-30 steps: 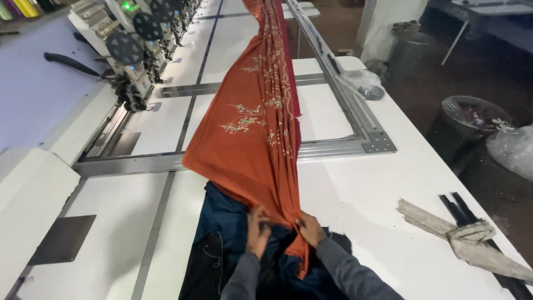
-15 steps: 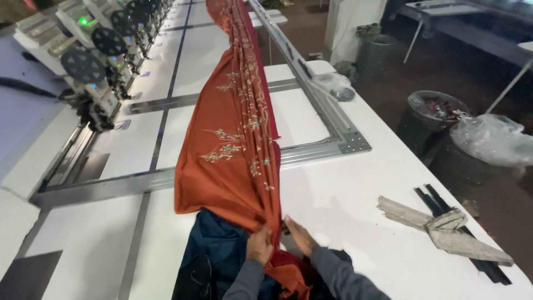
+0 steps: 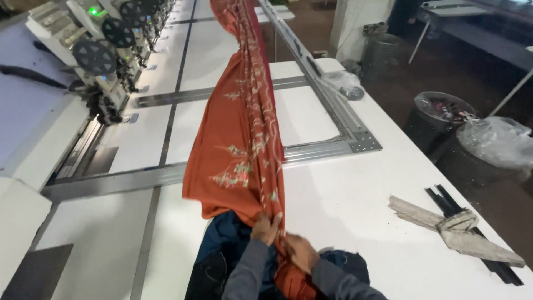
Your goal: Removing a finished piece of embroidered fabric from an industrial embroidery machine frame and gathering it.
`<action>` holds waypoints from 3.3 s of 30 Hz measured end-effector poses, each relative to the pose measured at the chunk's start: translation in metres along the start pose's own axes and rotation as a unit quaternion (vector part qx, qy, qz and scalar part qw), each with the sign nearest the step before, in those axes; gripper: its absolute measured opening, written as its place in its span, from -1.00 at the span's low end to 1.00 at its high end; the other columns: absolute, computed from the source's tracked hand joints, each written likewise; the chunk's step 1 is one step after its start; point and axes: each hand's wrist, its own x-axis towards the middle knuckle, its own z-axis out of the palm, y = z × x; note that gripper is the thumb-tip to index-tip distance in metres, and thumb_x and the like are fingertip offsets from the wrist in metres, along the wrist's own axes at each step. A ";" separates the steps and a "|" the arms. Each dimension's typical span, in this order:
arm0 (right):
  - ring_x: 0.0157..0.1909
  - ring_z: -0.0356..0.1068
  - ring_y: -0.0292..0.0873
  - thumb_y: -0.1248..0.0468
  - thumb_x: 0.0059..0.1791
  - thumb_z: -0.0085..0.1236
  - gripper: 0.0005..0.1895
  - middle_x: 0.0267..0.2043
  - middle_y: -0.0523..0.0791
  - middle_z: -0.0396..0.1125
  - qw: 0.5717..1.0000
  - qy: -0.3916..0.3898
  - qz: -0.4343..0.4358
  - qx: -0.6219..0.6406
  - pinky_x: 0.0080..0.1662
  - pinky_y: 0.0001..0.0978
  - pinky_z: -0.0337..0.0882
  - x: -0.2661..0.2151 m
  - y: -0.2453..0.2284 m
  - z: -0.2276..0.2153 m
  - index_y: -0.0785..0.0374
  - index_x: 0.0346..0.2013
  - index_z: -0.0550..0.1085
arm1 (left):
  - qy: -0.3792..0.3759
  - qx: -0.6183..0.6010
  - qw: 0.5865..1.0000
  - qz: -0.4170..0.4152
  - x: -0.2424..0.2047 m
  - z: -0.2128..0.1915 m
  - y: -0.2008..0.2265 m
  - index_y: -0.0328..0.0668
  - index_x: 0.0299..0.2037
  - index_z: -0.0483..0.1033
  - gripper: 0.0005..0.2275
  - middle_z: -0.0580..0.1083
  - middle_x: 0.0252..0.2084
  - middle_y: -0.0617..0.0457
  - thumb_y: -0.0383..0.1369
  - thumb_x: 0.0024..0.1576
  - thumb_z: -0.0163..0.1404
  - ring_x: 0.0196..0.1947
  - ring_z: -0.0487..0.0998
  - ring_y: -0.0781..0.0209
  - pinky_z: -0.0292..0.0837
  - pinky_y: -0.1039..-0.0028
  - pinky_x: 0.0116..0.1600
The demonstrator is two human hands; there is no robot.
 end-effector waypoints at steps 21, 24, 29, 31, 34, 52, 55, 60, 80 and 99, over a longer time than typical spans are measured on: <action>0.16 0.46 -0.06 -0.18 0.09 -0.36 -0.37 0.20 -0.12 0.47 0.987 -0.004 0.157 0.014 0.19 -0.35 0.36 0.001 -0.022 -0.013 0.03 0.19 0.50 | 0.094 0.019 0.993 0.066 0.000 0.010 -0.013 -0.17 0.25 0.26 -0.32 0.41 0.24 -0.21 0.26 0.20 -0.37 0.17 0.44 -0.35 0.36 -0.07 0.18; -0.18 0.56 0.07 0.38 -0.01 -0.13 -0.64 -0.07 0.01 0.52 0.998 -0.031 -0.059 -0.011 -0.11 -0.15 0.48 -0.013 -0.021 -0.010 0.12 0.04 0.45 | 0.036 -0.031 0.999 -0.011 0.015 0.007 -0.010 -0.34 0.51 -0.53 -0.01 0.27 0.37 -0.36 0.32 0.13 -0.42 0.28 0.38 -0.38 0.40 0.02 0.30; 0.36 0.34 -0.03 -0.40 -0.05 -0.67 -0.08 0.35 -0.07 0.35 0.952 -0.044 0.294 0.080 0.35 -0.20 0.28 0.013 -0.047 -0.051 -0.10 0.34 0.38 | 0.212 0.186 0.947 0.155 0.022 0.043 -0.045 -0.09 0.05 0.33 -0.78 0.55 -0.33 -0.18 -0.31 0.23 -0.18 -0.37 0.57 -0.36 0.41 -0.19 -0.37; 0.41 0.27 0.01 -0.45 -0.14 -0.48 -0.02 0.42 -0.05 0.25 0.942 -0.053 0.260 0.206 0.40 -0.13 0.25 0.034 -0.093 -0.076 -0.01 0.41 0.26 | 0.114 0.236 0.954 0.149 -0.033 0.033 0.014 0.11 0.28 0.05 -0.61 0.51 -0.26 -0.25 -0.31 0.23 -0.25 -0.33 0.56 -0.42 0.41 -0.23 -0.32; 0.37 0.30 0.06 -0.28 -0.11 -0.16 -0.08 0.43 -0.02 0.24 0.889 0.007 0.316 0.331 0.36 -0.13 0.31 0.066 -0.106 -0.087 0.08 0.47 0.18 | 0.005 0.225 0.946 0.234 -0.060 0.037 0.031 0.08 0.31 0.06 -0.62 0.49 -0.20 -0.32 -0.29 0.26 -0.28 -0.31 0.52 -0.49 0.36 -0.24 -0.29; 0.17 0.45 -0.09 -0.20 0.00 -0.25 -0.30 0.21 -0.03 0.46 0.864 -0.035 0.275 0.420 0.22 -0.21 0.41 0.028 -0.028 -0.057 0.18 0.19 0.47 | 0.186 0.166 0.943 0.220 -0.008 0.051 -0.030 0.01 0.16 0.43 -0.63 0.51 -0.40 -0.23 -0.29 0.11 -0.13 -0.42 0.51 -0.35 0.40 -0.13 -0.31; 0.27 0.37 0.00 -0.21 -0.09 -0.13 -0.19 0.32 -0.04 0.36 0.878 0.007 0.317 0.359 0.29 -0.10 0.39 0.056 -0.053 -0.076 0.03 0.40 0.19 | 0.068 0.146 0.928 0.335 -0.053 0.047 -0.002 0.03 0.14 0.44 -0.62 0.52 -0.37 -0.20 -0.25 0.15 -0.28 -0.40 0.50 -0.33 0.38 -0.09 -0.30; 0.29 0.40 0.03 -0.14 0.05 -0.09 -0.37 0.28 -0.04 0.40 0.972 0.006 0.098 0.215 0.31 -0.11 0.39 0.046 -0.005 -0.052 0.16 0.29 0.37 | -0.100 0.089 0.936 0.325 -0.043 -0.002 0.016 0.03 0.13 0.53 -0.73 0.57 -0.04 -0.09 -0.31 0.27 -0.13 -0.13 0.56 -0.17 0.50 0.02 -0.05; 0.10 0.50 -0.05 -0.31 -0.07 -0.07 -0.27 0.09 -0.07 0.53 0.969 0.113 0.180 0.123 0.10 -0.27 0.40 0.062 -0.001 -0.064 0.17 0.10 0.52 | -0.128 0.191 0.891 0.391 -0.098 0.018 0.044 -0.27 0.31 0.34 -0.52 0.38 0.30 -0.18 -0.10 0.36 -0.35 0.20 0.40 -0.20 0.32 0.02 0.21; 0.13 0.44 -0.06 -0.34 -0.06 -0.35 -0.12 0.20 -0.03 0.45 0.855 0.064 0.380 0.348 0.16 -0.26 0.41 0.030 -0.110 -0.098 0.16 0.31 0.41 | 0.137 0.127 0.913 0.362 -0.057 0.050 0.008 -0.31 -0.03 0.45 -0.74 0.50 -0.50 -0.16 -0.46 0.23 -0.31 -0.64 0.50 -0.12 0.47 0.02 -0.51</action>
